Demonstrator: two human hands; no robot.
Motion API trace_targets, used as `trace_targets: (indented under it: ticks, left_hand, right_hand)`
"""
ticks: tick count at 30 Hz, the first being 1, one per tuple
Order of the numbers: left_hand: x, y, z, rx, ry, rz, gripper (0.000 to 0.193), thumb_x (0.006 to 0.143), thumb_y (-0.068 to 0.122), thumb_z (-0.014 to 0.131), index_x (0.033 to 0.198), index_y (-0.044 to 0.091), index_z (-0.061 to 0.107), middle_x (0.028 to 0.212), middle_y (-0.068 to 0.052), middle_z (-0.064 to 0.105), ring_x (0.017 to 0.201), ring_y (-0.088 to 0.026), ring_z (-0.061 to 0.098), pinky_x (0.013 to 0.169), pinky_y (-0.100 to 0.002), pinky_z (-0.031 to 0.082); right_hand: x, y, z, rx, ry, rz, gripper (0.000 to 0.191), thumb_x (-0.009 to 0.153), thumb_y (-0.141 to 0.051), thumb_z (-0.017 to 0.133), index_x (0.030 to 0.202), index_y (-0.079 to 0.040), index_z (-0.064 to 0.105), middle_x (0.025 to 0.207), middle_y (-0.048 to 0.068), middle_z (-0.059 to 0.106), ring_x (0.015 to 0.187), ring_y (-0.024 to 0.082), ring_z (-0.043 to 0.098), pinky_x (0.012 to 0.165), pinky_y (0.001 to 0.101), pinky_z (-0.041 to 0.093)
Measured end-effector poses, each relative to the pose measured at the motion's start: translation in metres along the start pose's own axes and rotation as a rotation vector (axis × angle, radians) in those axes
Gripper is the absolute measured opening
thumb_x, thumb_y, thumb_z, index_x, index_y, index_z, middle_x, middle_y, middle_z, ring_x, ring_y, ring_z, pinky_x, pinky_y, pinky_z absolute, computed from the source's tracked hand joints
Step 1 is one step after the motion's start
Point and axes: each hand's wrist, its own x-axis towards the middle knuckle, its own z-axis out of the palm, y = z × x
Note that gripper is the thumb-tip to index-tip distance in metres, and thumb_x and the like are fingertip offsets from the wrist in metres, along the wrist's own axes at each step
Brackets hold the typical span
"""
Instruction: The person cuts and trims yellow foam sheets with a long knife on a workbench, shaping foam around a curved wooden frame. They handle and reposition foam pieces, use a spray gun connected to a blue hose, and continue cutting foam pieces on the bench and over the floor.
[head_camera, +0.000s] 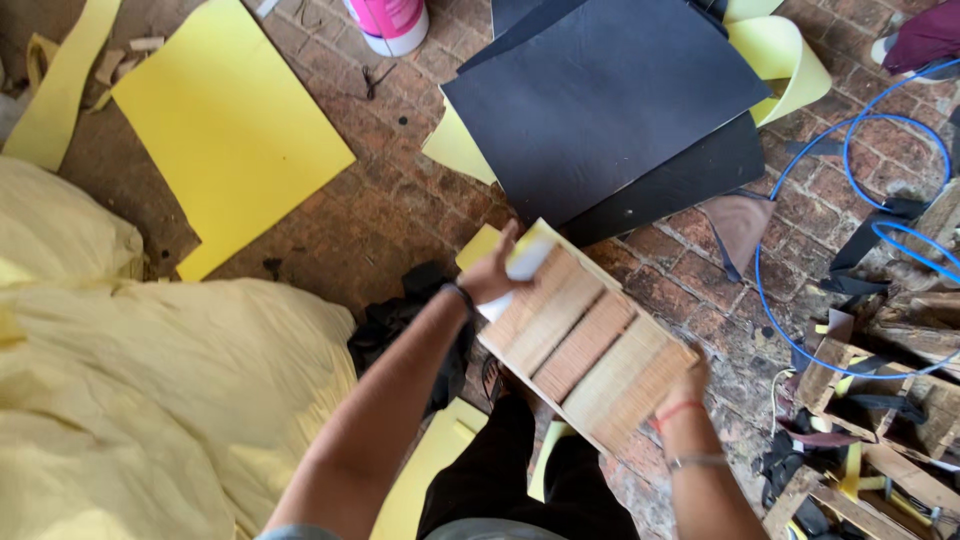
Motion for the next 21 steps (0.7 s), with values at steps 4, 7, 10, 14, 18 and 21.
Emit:
trace_targets:
  ticks: [4,7,10,14,18,21]
  left_hand:
    - [-0.023,-0.008,0.013,0.232,-0.035,-0.186,0.137,0.064,0.047,0.095,0.162,0.013,0.006,0.152,-0.026,0.045,0.141,-0.038,0.046,0.119,-0.045,0.038]
    - [-0.032,-0.014,0.015,0.182,-0.025,-0.242,0.135,0.062,0.045,0.095,0.163,0.013,0.011,0.142,-0.024,0.058,0.132,-0.037,0.058,0.114,-0.044,0.045]
    - [-0.048,-0.024,0.024,0.144,0.032,-0.241,0.136,0.062,0.045,0.095,0.163,0.012,0.011,0.139,-0.024,0.061,0.129,-0.037,0.06,0.111,-0.043,0.047]
    - [-0.063,-0.036,0.025,0.085,0.148,-0.236,0.142,0.059,0.045,0.101,0.159,0.007,0.007,0.138,-0.027,0.059,0.129,-0.038,0.058,0.112,-0.043,0.044]
    - [-0.056,-0.029,0.007,0.18,0.219,-0.275,0.137,0.056,0.049,0.097,0.16,0.011,0.017,0.133,-0.024,0.064,0.124,-0.037,0.063,0.106,-0.042,0.051]
    - [-0.053,-0.011,0.008,0.327,0.296,-0.373,0.128,0.061,0.053,0.093,0.16,0.011,0.023,0.134,-0.023,0.064,0.123,-0.037,0.064,0.105,-0.043,0.052]
  right_hand:
    - [-0.021,-0.011,0.004,-0.213,0.057,-0.162,0.062,0.1,-0.054,0.048,0.14,-0.007,0.05,0.134,0.013,0.06,0.125,0.026,0.057,0.107,0.0459,0.041]
    - [-0.027,-0.011,0.011,-0.565,0.15,-0.347,0.063,0.095,-0.044,0.064,0.142,-0.004,0.05,0.137,0.015,0.062,0.125,0.027,0.059,0.108,0.0436,0.043]
    - [-0.015,-0.01,0.015,-0.694,0.192,-0.391,0.059,0.093,-0.036,0.07,0.14,-0.006,0.052,0.132,0.013,0.067,0.119,0.024,0.062,0.105,0.0404,0.045]
    - [0.011,-0.009,0.019,-0.563,-0.083,-0.57,0.042,0.096,-0.033,0.075,0.124,-0.003,0.065,0.121,0.011,0.07,0.108,0.016,0.064,0.096,0.0317,0.049]
    - [0.018,-0.016,0.041,-0.645,-0.097,-0.569,0.034,0.099,-0.033,0.077,0.112,-0.002,0.071,0.107,0.008,0.072,0.095,0.014,0.063,0.086,0.029,0.05]
    - [0.017,-0.033,0.049,-0.892,-0.136,-0.569,0.035,0.1,-0.037,0.074,0.111,-0.004,0.076,0.105,0.007,0.076,0.096,0.019,0.068,0.086,0.0327,0.052]
